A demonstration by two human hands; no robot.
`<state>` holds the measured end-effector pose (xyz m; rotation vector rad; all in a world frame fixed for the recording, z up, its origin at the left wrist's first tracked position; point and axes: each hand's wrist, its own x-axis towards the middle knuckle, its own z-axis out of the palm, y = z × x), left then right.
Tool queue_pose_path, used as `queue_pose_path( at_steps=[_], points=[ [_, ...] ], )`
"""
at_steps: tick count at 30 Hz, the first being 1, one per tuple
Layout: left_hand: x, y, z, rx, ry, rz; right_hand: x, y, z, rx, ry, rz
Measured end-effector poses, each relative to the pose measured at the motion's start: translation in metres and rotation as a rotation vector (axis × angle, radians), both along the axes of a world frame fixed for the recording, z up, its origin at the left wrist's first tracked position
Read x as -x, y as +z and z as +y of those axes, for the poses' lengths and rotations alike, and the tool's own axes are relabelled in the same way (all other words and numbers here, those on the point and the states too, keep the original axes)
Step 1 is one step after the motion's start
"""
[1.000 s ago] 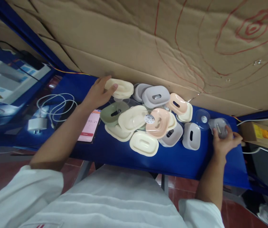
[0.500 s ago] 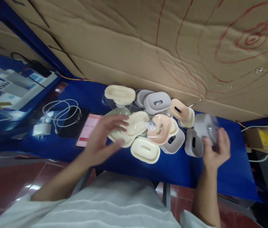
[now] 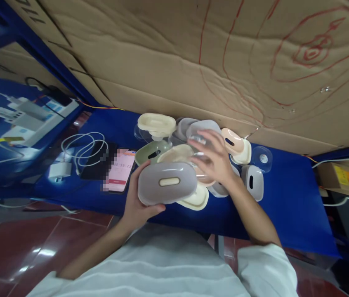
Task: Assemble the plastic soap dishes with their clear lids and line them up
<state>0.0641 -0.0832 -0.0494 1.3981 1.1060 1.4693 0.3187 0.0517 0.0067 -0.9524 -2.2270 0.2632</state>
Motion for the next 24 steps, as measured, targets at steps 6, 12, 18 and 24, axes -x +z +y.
queue_pose_path(
  at_steps=[6, 12, 18, 24],
  points=[
    [0.001, -0.004, -0.005, 0.06, 0.088, 0.017, 0.007, -0.008, 0.049, -0.079, -0.159, -0.076],
    [-0.001, -0.002, 0.003, 0.09, 0.08, -0.081, 0.023, 0.027, -0.033, 0.055, 0.308, -0.05],
    [-0.007, -0.003, 0.017, 0.025, -0.055, -0.154, 0.033, 0.037, -0.077, 0.099, 0.43, -0.075],
    [0.006, 0.001, 0.02, -0.039, -0.038, 0.019, 0.005, 0.026, -0.056, -0.034, 0.076, 0.117]
  ],
)
